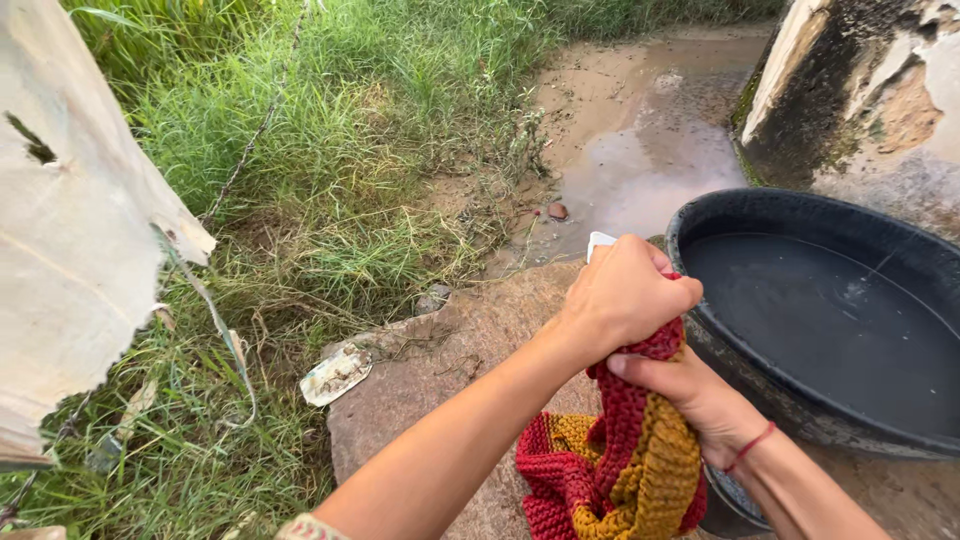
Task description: The person washes a red and yellow knitted cloth and a multi-colored rug by hand, dipping them into a tub of water and wringing them out.
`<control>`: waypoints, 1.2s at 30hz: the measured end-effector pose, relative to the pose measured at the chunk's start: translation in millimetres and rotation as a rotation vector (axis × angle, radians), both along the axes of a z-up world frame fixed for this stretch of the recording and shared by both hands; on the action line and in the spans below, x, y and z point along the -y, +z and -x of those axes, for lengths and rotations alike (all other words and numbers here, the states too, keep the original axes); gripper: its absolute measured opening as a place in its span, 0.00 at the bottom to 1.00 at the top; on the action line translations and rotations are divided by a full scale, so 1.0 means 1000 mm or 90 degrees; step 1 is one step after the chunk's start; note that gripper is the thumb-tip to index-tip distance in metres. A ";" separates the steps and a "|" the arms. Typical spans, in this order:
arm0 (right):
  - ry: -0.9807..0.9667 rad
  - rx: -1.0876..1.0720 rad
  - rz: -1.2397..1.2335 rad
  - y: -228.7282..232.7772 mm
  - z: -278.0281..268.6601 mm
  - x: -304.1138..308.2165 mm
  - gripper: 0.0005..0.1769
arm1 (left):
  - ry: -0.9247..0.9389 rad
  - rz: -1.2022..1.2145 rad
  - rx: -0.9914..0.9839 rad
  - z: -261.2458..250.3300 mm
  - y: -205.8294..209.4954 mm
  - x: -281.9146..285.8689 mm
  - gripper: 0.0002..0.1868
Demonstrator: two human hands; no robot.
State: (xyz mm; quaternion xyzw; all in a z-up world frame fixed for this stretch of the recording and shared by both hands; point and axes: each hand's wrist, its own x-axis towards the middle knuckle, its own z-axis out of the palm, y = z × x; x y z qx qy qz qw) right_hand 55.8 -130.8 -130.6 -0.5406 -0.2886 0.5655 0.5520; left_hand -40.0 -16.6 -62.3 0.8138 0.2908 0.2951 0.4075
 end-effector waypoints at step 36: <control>-0.014 -0.076 -0.509 0.084 -0.003 0.011 0.37 | -0.367 0.261 0.318 0.034 -0.042 0.040 0.39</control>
